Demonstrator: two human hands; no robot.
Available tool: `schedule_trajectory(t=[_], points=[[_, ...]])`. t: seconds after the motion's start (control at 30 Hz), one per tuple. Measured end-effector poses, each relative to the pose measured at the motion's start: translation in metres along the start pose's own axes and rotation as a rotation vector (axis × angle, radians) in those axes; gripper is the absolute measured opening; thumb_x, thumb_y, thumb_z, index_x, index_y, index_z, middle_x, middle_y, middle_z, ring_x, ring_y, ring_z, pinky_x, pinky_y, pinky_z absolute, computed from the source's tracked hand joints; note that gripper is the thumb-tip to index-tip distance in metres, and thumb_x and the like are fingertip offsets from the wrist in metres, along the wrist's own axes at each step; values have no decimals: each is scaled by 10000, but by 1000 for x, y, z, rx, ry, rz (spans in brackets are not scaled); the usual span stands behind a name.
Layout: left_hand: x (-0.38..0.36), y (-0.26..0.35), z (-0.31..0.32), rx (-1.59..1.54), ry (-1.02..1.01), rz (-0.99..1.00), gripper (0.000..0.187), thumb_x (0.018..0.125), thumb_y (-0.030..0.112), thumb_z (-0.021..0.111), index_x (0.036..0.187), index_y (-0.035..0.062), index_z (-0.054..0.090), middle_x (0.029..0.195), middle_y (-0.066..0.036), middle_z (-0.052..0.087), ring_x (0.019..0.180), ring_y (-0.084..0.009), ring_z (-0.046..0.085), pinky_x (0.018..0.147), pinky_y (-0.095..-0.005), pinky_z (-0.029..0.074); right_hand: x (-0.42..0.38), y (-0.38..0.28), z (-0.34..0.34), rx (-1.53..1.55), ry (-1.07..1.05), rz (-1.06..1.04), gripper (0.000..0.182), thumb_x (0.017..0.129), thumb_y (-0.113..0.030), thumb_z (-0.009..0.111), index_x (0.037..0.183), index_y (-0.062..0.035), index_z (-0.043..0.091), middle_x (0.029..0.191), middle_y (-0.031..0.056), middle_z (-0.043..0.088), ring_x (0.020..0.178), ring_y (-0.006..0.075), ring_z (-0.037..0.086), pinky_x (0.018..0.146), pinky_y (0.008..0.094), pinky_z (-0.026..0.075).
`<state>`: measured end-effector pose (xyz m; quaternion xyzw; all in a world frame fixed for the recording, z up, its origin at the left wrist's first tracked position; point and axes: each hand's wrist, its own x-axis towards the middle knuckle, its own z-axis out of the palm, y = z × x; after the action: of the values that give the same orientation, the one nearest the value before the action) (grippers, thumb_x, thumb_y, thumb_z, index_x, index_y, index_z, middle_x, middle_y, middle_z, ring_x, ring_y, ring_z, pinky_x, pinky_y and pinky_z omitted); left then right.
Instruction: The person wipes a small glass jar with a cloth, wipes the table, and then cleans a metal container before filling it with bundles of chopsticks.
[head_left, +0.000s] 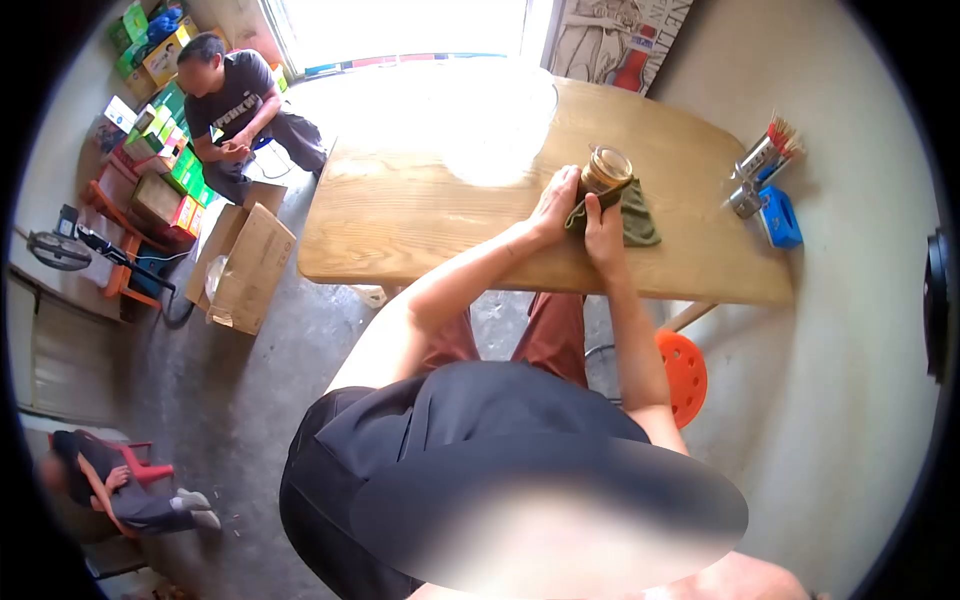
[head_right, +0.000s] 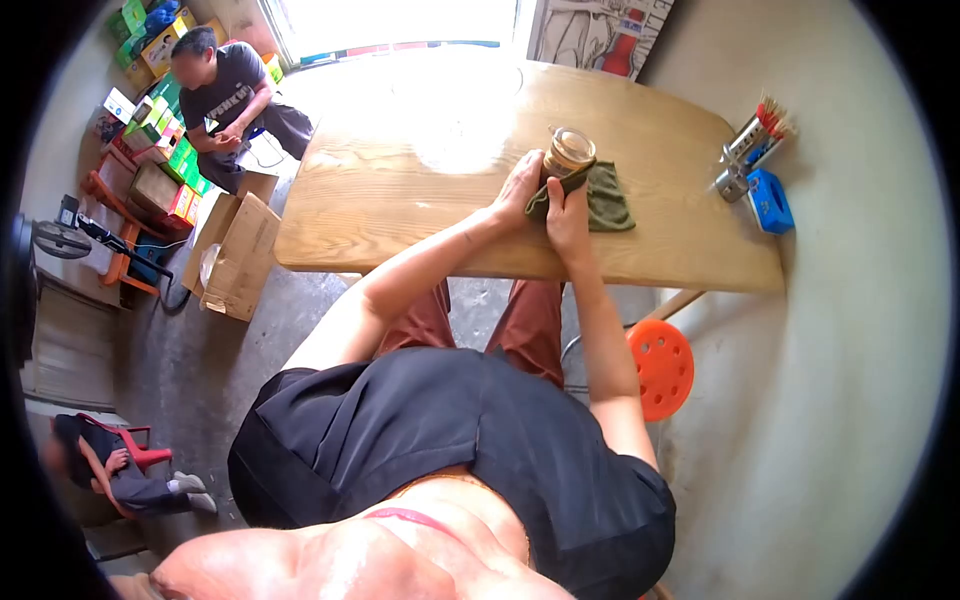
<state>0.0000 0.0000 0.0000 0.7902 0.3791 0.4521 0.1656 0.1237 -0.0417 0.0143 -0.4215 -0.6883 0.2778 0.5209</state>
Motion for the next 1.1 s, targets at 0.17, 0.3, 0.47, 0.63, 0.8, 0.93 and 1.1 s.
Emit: schedule_trajectory(t=[0.17, 0.3, 0.47, 0.63, 0.8, 0.93, 1.1], points=[[6, 51, -7, -371, 227, -116, 401, 806, 222, 641, 1043, 20, 390, 956, -248, 540, 927, -456, 540, 752, -460, 448, 15, -55, 8, -81, 407, -140, 363, 970, -175, 476, 1243, 51, 399, 1157, 221, 545, 1070, 331, 538, 933, 376, 399], [-24, 72, -26, -306, 283, -77, 414, 776, 160, 675, 1036, 32, 380, 956, -235, 557, 902, -440, 557, 731, -451, 457, 3, -95, 19, -8, 424, 63, 550, 848, -287, 684, 1198, 49, 425, 1045, 194, 601, 930, 304, 596, 831, 364, 458], [-27, 76, -35, -630, 7, 20, 578, 760, 163, 749, 1210, -1, 426, 1021, -94, 610, 919, -233, 617, 811, -346, 501, 10, -98, -18, 247, 174, 166, 299, 738, -200, 756, 899, 17, 628, 818, 47, 642, 727, 118, 587, 667, 270, 482], [-27, 79, -65, -1390, -579, -364, 443, 773, 145, 736, 1124, -3, 510, 971, -97, 618, 847, -157, 620, 741, -284, 514, 14, -92, -39, 614, -165, 277, 400, 730, -215, 735, 1034, 12, 606, 913, 57, 626, 821, 127, 579, 738, 265, 473], [-21, 108, -74, -774, -379, -420, 606, 730, 136, 702, 1234, -32, 410, 982, -89, 580, 890, -139, 589, 715, -257, 511, 16, -81, -44, 762, -165, 304, 402, 789, -178, 675, 1139, -3, 583, 1045, 66, 617, 967, 151, 588, 862, 288, 477], [-19, 97, -48, -460, -115, -259, 610, 684, 103, 733, 1184, -51, 418, 989, -157, 602, 911, -249, 617, 792, -359, 497, 13, -96, -30, 548, 55, 229, 319, 755, -111, 737, 1032, 1, 625, 927, 35, 632, 789, 110, 592, 713, 238, 486], [-23, 91, -23, -224, 134, -131, 467, 713, 51, 674, 1099, -41, 429, 1010, -252, 563, 955, -422, 558, 797, -436, 464, 7, -90, 8, 219, 494, -15, 278, 709, -78, 776, 922, -13, 609, 877, 43, 639, 804, 115, 588, 740, 259, 481]])
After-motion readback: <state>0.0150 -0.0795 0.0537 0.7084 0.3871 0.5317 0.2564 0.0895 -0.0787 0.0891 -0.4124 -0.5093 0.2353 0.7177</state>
